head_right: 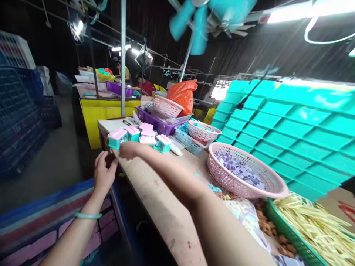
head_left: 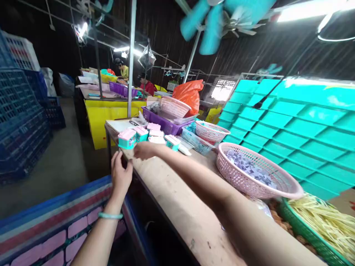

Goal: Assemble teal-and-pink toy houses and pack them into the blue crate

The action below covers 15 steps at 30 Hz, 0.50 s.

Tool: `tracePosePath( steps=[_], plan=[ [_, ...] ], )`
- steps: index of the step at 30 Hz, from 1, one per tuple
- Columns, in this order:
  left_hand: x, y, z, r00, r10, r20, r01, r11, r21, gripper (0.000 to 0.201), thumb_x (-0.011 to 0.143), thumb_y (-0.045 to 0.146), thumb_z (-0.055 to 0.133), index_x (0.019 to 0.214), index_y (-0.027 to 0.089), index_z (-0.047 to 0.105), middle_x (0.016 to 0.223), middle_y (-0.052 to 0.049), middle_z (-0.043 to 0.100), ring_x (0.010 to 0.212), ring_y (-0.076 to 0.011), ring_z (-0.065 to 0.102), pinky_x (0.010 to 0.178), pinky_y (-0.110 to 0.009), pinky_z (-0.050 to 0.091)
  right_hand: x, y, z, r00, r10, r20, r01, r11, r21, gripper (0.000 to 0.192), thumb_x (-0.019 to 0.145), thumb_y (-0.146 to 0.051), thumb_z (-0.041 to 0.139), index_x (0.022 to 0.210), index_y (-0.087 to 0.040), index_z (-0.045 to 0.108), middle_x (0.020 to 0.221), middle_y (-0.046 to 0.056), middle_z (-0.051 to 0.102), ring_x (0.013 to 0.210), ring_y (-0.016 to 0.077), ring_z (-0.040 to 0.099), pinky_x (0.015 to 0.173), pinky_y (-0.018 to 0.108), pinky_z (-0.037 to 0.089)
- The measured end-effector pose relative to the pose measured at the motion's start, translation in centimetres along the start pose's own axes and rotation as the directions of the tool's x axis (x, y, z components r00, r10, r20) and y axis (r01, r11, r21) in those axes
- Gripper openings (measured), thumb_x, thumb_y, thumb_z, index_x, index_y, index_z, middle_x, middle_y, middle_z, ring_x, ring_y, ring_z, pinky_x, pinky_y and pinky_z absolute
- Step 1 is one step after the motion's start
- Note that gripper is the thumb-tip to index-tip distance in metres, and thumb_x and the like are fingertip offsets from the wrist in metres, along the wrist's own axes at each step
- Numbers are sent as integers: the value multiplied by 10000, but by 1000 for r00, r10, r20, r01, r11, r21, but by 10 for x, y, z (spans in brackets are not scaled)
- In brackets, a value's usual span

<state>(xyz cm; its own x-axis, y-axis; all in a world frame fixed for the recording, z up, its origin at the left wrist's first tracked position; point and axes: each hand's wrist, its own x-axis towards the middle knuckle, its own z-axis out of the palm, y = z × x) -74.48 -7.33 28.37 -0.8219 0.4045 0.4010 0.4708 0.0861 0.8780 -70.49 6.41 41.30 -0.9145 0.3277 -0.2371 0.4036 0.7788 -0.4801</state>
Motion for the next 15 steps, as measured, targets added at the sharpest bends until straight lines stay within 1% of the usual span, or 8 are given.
tracePosePath(
  steps=[2, 3, 4, 5, 7, 9, 12, 15],
  plan=[
    [27, 40, 33, 981, 124, 147, -136, 988, 73, 552, 902, 337, 610, 1419, 162, 522, 1556, -157, 469, 1484, -272, 411, 1253, -370, 304, -39, 51, -61, 975, 172, -138, -193, 969, -156, 307, 989, -366, 652, 1215, -157, 651, 1238, 88, 661, 1071, 229, 667, 928, 430, 581],
    [40, 56, 50, 962, 161, 221, -188, 976, 109, 558, 884, 298, 632, 1416, 164, 532, 1566, -155, 466, 1492, -276, 402, 1254, -374, 301, -55, 75, -83, 945, 241, -221, -287, 935, -207, 335, 988, -366, 652, 1250, -157, 636, 1289, 103, 639, 1131, 246, 648, 971, 464, 560],
    [52, 69, 66, 939, 178, 294, -228, 962, 147, 588, 858, 260, 660, 1423, 163, 532, 1587, -159, 445, 1512, -293, 371, 1257, -393, 294, -66, 99, -98, 909, 295, -294, -369, 897, -242, 363, 988, -368, 649, 1286, -163, 620, 1342, 113, 612, 1189, 265, 623, 1014, 495, 533],
    [63, 78, 81, 916, 176, 361, -256, 948, 189, 640, 821, 223, 697, 1435, 161, 526, 1611, -168, 415, 1533, -324, 326, 1257, -430, 288, -73, 119, -107, 874, 338, -350, -438, 860, -263, 393, 985, -372, 650, 1318, -169, 603, 1389, 119, 584, 1240, 282, 594, 1050, 524, 503],
    [77, 88, 106, 871, 129, 475, -287, 917, 278, 757, 721, 158, 781, 1436, 162, 531, 1629, -193, 383, 1546, -406, 263, 1240, -523, 287, -73, 151, -110, 822, 400, -406, -530, 800, -283, 445, 978, -392, 655, 1362, -181, 576, 1450, 123, 540, 1308, 305, 545, 1095, 563, 453],
    [83, 91, 123, 830, 64, 554, -307, 881, 359, 775, 663, 140, 833, 1391, 166, 567, 1595, -207, 427, 1516, -447, 303, 1203, -574, 318, -61, 171, -102, 797, 444, -408, -574, 767, -287, 492, 967, -429, 659, 1383, -187, 559, 1469, 123, 527, 1332, 315, 522, 1110, 572, 427],
    [82, 93, 134, 801, 13, 599, -342, 831, 439, 645, 743, 251, 828, 1334, 155, 590, 1528, -192, 488, 1458, -398, 397, 1173, -551, 358, -43, 186, -87, 780, 482, -400, -603, 750, -273, 644, 909, -461, 706, 1421, -131, 498, 1448, 180, 533, 1351, 331, 506, 1113, 504, 414],
    [84, 97, 139, 810, -20, 586, -338, 801, 494, 681, 803, 375, 798, 1387, 147, 531, 1520, -185, 464, 1425, -381, 411, 1150, -560, 370, -39, 187, -79, 754, 504, -421, -629, 739, -242, 796, 824, -464, 754, 1438, -79, 424, 1442, 252, 498, 1344, 343, 517, 1059, 400, 438]
  ],
)
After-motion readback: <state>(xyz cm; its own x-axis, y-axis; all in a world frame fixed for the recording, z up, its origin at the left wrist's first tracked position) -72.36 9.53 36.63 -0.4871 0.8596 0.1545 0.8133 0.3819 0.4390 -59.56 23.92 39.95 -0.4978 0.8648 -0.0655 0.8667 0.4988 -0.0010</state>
